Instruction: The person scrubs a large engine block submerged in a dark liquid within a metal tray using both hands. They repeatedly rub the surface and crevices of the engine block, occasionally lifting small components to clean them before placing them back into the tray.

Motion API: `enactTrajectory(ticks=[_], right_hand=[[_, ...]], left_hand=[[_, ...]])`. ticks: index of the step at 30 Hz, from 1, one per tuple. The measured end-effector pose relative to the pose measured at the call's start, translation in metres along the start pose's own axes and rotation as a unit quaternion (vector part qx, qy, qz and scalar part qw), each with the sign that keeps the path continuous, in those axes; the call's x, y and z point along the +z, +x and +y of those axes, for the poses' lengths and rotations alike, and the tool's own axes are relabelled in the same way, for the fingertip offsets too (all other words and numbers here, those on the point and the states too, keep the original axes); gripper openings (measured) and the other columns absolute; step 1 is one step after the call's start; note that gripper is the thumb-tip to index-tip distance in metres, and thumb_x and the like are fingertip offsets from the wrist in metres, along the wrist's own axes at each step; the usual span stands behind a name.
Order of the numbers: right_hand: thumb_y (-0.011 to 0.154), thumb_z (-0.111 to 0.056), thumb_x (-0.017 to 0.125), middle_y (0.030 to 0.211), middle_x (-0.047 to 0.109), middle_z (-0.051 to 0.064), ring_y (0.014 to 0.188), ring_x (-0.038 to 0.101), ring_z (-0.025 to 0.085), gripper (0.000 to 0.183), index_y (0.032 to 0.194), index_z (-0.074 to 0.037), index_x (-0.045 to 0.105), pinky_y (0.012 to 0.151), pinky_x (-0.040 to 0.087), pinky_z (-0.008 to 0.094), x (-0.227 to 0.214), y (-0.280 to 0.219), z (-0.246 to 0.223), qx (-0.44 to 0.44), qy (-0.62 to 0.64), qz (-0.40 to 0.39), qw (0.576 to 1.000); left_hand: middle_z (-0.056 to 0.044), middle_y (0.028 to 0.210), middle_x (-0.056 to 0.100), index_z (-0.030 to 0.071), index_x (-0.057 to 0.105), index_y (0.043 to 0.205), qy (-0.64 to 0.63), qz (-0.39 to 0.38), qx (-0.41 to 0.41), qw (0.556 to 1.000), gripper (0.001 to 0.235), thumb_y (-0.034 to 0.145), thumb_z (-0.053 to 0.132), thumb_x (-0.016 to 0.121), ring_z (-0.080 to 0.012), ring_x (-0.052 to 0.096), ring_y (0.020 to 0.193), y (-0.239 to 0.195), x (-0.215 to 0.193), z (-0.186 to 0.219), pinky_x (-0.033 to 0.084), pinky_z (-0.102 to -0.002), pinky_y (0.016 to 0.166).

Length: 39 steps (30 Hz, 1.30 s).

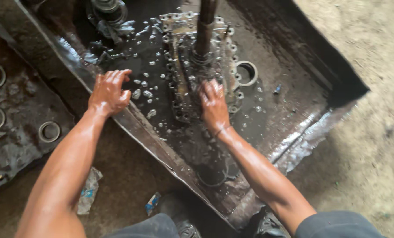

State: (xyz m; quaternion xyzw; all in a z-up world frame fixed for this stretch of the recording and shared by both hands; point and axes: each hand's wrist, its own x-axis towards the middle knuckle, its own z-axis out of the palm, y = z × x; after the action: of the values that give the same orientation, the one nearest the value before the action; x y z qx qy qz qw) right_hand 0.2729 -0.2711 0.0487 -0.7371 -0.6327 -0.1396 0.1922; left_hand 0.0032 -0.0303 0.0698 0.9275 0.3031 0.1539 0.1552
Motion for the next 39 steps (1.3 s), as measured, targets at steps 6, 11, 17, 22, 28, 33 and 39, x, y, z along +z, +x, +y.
enactTrajectory(ticks=[6, 11, 17, 22, 28, 33, 39], right_hand=[[0.070, 0.003, 0.060, 0.125, 0.061, 0.021, 0.118, 0.059, 0.041, 0.042, 0.110, -0.002, 0.070, 0.102, 0.049, 0.043, -0.054, -0.069, 0.015, 0.081, 0.135, -0.020, 0.987], [0.087, -0.005, 0.063, 0.115, 0.065, 0.016, 0.114, 0.060, 0.035, 0.019, 0.105, -0.004, 0.067, 0.099, 0.049, 0.049, -0.061, -0.094, 0.072, 0.272, 0.026, 0.012, 0.962], [0.078, -0.023, 0.062, 0.134, 0.055, 0.024, 0.119, 0.054, 0.043, 0.045, 0.119, -0.006, 0.070, 0.092, 0.042, 0.054, -0.019, -0.129, 0.072, 0.149, -0.226, 0.008, 0.963], [0.088, -0.009, 0.069, 0.126, 0.055, 0.022, 0.119, 0.057, 0.038, 0.032, 0.119, -0.001, 0.067, 0.104, 0.049, 0.044, -0.017, -0.138, 0.071, 0.272, 0.183, -0.097, 0.940], [0.098, -0.005, 0.068, 0.124, 0.066, 0.014, 0.115, 0.067, 0.034, 0.025, 0.123, -0.003, 0.065, 0.101, 0.053, 0.043, -0.017, -0.088, 0.079, 0.289, 0.246, 0.157, 0.912], [0.079, 0.003, 0.062, 0.116, 0.063, 0.022, 0.108, 0.060, 0.043, 0.036, 0.115, -0.002, 0.067, 0.095, 0.050, 0.048, -0.029, -0.085, 0.068, 0.208, 0.077, 0.074, 0.972], [0.091, -0.008, 0.063, 0.114, 0.067, 0.020, 0.110, 0.064, 0.039, 0.027, 0.116, -0.004, 0.070, 0.098, 0.051, 0.048, -0.034, -0.098, 0.106, 0.264, 0.192, 0.051, 0.944]], left_hand=[[-0.006, 0.125, 0.067, 0.010, 0.057, 0.141, 0.027, -0.025, 0.033, 0.999, 0.061, 0.081, 0.020, 0.063, -0.0280, 0.057, 0.126, -0.005, 0.011, -0.004, 0.038, -0.051, 0.109], [-0.006, 0.127, 0.067, 0.010, 0.058, 0.142, 0.036, -0.035, 0.025, 0.998, 0.059, 0.083, 0.019, 0.062, -0.0285, 0.057, 0.128, 0.000, 0.016, -0.010, 0.038, -0.052, 0.110], [-0.006, 0.126, 0.068, 0.009, 0.059, 0.141, 0.052, -0.040, 0.043, 0.997, 0.059, 0.084, 0.020, 0.063, -0.0295, 0.057, 0.128, 0.000, 0.015, -0.006, 0.039, -0.051, 0.109], [-0.006, 0.124, 0.068, 0.009, 0.060, 0.140, 0.048, -0.037, 0.046, 0.997, 0.058, 0.083, 0.019, 0.062, -0.0299, 0.058, 0.127, 0.001, 0.017, -0.005, 0.041, -0.051, 0.108], [-0.008, 0.124, 0.068, 0.009, 0.060, 0.140, 0.051, -0.041, 0.039, 0.997, 0.057, 0.084, 0.019, 0.061, -0.0315, 0.058, 0.126, 0.003, 0.019, -0.014, 0.040, -0.052, 0.107], [-0.008, 0.124, 0.066, 0.009, 0.058, 0.141, 0.056, -0.043, 0.037, 0.997, 0.059, 0.083, 0.020, 0.061, -0.0304, 0.057, 0.127, 0.002, 0.016, -0.007, 0.039, -0.052, 0.109], [-0.007, 0.125, 0.066, 0.009, 0.055, 0.143, 0.049, -0.059, 0.038, 0.996, 0.063, 0.082, 0.022, 0.062, -0.0295, 0.055, 0.129, -0.002, 0.013, -0.004, 0.038, -0.053, 0.110]])
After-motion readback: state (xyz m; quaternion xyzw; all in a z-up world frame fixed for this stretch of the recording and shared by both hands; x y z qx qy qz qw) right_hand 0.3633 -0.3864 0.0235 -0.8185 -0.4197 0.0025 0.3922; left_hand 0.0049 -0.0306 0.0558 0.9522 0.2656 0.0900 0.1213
